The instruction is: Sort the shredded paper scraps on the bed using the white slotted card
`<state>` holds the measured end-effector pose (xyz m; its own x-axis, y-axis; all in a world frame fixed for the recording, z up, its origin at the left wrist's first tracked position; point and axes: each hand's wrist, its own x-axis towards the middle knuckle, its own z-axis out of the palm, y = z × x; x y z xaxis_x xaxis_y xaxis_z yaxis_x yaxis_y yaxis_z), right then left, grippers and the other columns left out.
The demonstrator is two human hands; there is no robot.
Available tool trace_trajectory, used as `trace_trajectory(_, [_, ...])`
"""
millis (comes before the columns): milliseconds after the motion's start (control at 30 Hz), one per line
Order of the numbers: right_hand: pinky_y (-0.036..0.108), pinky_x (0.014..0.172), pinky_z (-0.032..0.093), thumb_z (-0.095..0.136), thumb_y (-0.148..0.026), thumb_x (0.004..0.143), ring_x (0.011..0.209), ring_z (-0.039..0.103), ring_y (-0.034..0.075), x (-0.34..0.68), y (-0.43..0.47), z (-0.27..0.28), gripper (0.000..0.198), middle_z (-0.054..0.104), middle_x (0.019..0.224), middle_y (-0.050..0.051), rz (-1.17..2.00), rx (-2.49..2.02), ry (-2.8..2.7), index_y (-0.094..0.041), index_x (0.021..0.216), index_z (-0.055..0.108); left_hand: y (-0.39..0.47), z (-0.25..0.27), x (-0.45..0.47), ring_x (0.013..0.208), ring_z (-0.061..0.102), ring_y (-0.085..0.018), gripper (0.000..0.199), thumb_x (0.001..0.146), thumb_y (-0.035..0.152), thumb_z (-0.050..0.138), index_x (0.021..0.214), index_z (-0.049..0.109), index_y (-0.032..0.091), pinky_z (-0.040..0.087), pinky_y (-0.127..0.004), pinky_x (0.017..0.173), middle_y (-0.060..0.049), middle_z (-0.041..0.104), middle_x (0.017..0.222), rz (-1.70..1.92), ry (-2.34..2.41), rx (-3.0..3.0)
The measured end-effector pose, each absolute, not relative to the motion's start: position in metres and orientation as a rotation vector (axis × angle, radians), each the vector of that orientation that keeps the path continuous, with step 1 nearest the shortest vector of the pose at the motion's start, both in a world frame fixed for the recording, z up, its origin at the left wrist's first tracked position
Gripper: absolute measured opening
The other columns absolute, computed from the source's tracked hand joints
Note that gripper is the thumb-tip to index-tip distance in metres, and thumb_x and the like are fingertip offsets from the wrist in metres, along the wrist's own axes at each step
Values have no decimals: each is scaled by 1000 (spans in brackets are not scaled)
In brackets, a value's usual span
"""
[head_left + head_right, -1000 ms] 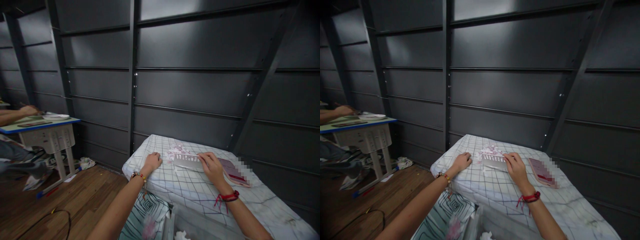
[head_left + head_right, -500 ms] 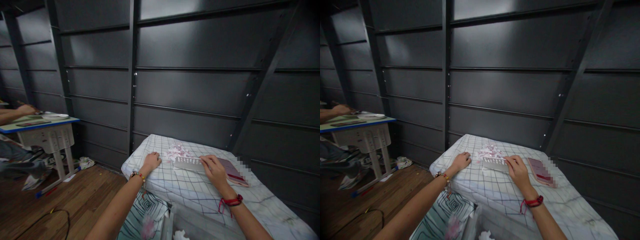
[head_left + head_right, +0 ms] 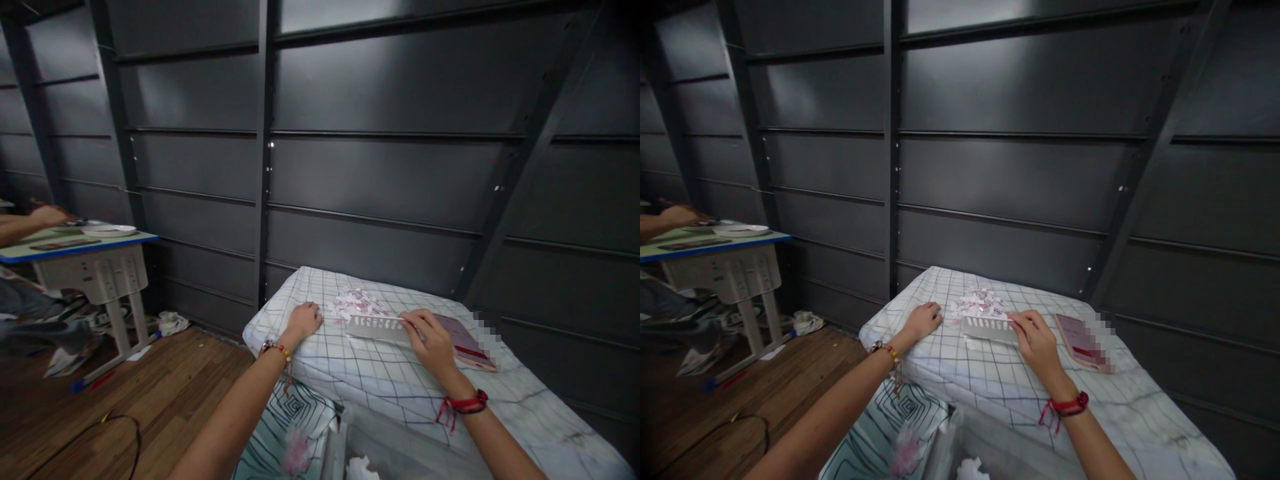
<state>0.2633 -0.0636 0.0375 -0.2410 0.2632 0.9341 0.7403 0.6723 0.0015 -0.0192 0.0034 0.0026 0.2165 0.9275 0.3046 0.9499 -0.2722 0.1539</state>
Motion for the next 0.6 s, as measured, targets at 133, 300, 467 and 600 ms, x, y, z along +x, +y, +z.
trace_trajectory(133, [30, 66, 48, 51, -25, 85, 71, 58, 16, 276, -71, 40, 13, 60, 77, 3, -577, -837, -1769, -23, 84, 64, 3, 1, -20, 101, 57, -22, 27, 86, 28, 43, 103, 61, 16, 41, -31, 89, -9, 63, 109, -534, -1853, -2395])
trace_trajectory(300, [31, 65, 47, 52, -25, 84, 71, 58, 16, 272, -71, 47, 13, 59, 76, 3, -590, -836, -1671, -24, 84, 65, 2, 3, -20, 102, 57, -22, 27, 86, 28, 43, 104, 60, 17, 41, -30, 89, -8, 63, 109, -527, -1845, -2404])
trace_trajectory(467, [31, 65, 48, 49, -24, 86, 72, 57, 16, 243, -56, 45, 15, 58, 78, 3, -553, -786, -1769, -24, 88, 64, 3, 4, -20, 99, 58, -22, 28, 86, 27, 43, 104, 61, 16, 42, -30, 87, -9, 63, 109, -509, -1829, -2406])
trace_trajectory(600, [30, 64, 47, 47, -21, 87, 73, 56, 16, 229, -47, 42, 16, 57, 78, 3, -557, -719, -1862, -23, 92, 63, 2, 5, -20, 99, 58, -23, 28, 86, 26, 42, 103, 61, 15, 43, -30, 86, -10, 63, 109, -504, -1826, -2405])
